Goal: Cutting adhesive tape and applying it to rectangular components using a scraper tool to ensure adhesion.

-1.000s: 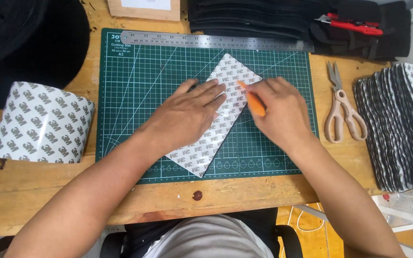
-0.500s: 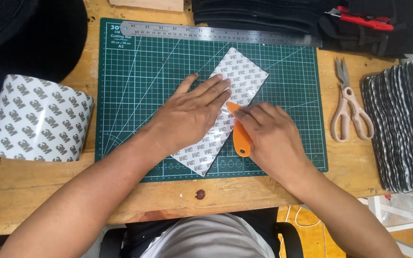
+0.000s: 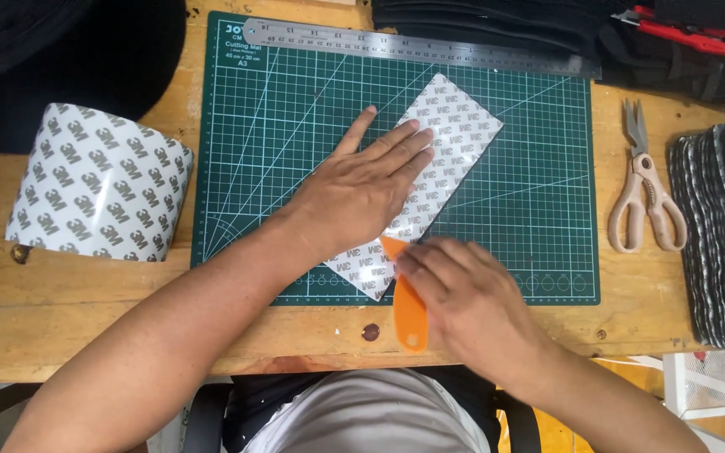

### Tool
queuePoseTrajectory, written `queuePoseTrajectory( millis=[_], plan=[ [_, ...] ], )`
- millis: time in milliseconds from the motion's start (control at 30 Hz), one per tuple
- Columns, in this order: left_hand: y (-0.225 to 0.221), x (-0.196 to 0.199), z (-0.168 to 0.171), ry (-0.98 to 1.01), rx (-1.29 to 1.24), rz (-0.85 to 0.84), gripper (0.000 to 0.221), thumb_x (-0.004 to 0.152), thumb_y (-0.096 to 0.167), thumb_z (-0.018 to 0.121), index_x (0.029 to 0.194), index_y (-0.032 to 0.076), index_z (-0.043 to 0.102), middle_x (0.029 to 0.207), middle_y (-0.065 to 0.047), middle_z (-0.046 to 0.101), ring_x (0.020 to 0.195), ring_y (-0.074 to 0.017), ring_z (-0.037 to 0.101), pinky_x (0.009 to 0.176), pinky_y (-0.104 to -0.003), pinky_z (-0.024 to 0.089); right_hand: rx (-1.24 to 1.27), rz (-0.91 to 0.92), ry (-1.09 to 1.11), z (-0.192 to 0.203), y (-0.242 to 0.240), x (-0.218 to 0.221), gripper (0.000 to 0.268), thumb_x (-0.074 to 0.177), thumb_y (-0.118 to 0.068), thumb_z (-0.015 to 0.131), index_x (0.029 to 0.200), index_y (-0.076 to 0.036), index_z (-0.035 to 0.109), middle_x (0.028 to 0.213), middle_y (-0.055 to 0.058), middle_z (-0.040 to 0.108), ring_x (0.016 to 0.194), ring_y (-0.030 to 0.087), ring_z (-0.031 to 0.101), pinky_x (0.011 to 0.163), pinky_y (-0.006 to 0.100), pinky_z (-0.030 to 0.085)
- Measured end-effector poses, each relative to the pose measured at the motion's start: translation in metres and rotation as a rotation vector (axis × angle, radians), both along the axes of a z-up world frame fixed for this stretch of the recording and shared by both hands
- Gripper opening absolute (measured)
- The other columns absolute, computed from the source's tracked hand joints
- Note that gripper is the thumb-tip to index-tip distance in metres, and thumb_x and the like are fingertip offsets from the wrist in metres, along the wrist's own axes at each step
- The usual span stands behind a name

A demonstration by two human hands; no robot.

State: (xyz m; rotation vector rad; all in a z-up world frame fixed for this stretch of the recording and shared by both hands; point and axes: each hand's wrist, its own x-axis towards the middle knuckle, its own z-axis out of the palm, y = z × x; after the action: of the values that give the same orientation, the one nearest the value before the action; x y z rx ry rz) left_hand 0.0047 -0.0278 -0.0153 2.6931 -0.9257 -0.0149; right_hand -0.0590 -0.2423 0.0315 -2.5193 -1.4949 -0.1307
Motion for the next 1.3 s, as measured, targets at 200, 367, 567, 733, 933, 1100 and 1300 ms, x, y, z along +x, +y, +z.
queuePoseTrajectory(
  millis=[200, 367, 567, 733, 933, 1100, 1300],
  plan=[
    [0.001, 0.000, -0.008, -0.060, -0.009, -0.006, 0.053, 0.108, 0.024, 0.032, 0.157, 0.004, 0.033, 0.168, -0.012, 0.027, 0.157, -0.0261, 0.016, 0.125, -0.057, -0.007, -0.051, 0.081, -0.074, -0.002, 0.004, -0.024, 0.044, 0.092, -0.020, 0.070, 0.126, 0.007, 0.064, 0.123, 0.020, 0.067, 0.113, 0.032, 0.062, 0.096, 0.043, 0.054],
    [0.001, 0.000, -0.007, -0.057, -0.017, -0.009, 0.053, 0.108, 0.022, 0.033, 0.157, 0.004, 0.032, 0.167, -0.013, 0.027, 0.157, -0.0266, 0.017, 0.125, -0.057, -0.008, -0.043, 0.120, -0.077, -0.004, 0.006, -0.036, 0.034, 0.095, -0.008, 0.059, 0.125, 0.009, 0.062, 0.125, 0.023, 0.065, 0.116, 0.036, 0.060, 0.096, 0.045, 0.053],
    [0.001, -0.001, -0.007, -0.072, -0.019, -0.009, 0.052, 0.109, 0.023, 0.030, 0.156, 0.003, 0.036, 0.167, -0.013, 0.029, 0.156, -0.0266, 0.019, 0.126, -0.057, -0.006, 0.085, 0.169, 0.039, -0.001, 0.007, -0.038, 0.030, 0.098, -0.006, 0.056, 0.124, 0.008, 0.062, 0.121, 0.021, 0.065, 0.110, 0.035, 0.061, 0.094, 0.046, 0.054],
    [0.000, 0.001, -0.002, -0.023, -0.019, -0.019, 0.052, 0.108, 0.022, 0.029, 0.155, 0.001, 0.035, 0.166, -0.015, 0.028, 0.156, -0.0277, 0.017, 0.126, -0.057, -0.006, 0.379, 0.171, 0.344, 0.014, 0.004, -0.013, 0.017, 0.092, 0.003, 0.071, 0.106, -0.001, 0.063, 0.097, 0.009, 0.071, 0.090, 0.022, 0.069, 0.088, 0.034, 0.061],
    [0.000, -0.002, 0.001, -0.049, -0.039, -0.019, 0.053, 0.109, 0.024, 0.029, 0.156, -0.001, 0.033, 0.166, -0.016, 0.030, 0.157, -0.0279, 0.016, 0.126, -0.056, -0.004, 0.473, -0.525, 0.775, 0.015, -0.015, 0.042, 0.027, 0.093, -0.024, 0.067, 0.113, -0.007, 0.074, 0.101, 0.005, 0.080, 0.086, 0.016, 0.077, 0.076, 0.025, 0.064],
    [0.000, -0.002, -0.003, -0.085, -0.005, -0.016, 0.053, 0.108, 0.024, 0.031, 0.156, 0.000, 0.033, 0.166, -0.016, 0.029, 0.157, -0.0281, 0.017, 0.126, -0.058, -0.004, 0.262, -0.728, 0.885, 0.010, -0.008, 0.075, 0.014, 0.098, -0.024, 0.068, 0.095, -0.014, 0.077, 0.073, -0.002, 0.071, 0.062, 0.009, 0.064, 0.058, 0.024, 0.052],
    [0.000, 0.000, -0.003, -0.034, 0.014, -0.023, 0.054, 0.107, 0.021, 0.030, 0.158, 0.002, 0.029, 0.168, -0.015, 0.024, 0.157, -0.0269, 0.013, 0.125, -0.057, -0.009, 0.124, -0.887, 0.790, 0.021, -0.013, 0.112, 0.015, 0.102, -0.027, 0.064, 0.107, -0.014, 0.069, 0.085, 0.002, 0.064, 0.069, 0.014, 0.055, 0.061, 0.029, 0.046]
  ],
)
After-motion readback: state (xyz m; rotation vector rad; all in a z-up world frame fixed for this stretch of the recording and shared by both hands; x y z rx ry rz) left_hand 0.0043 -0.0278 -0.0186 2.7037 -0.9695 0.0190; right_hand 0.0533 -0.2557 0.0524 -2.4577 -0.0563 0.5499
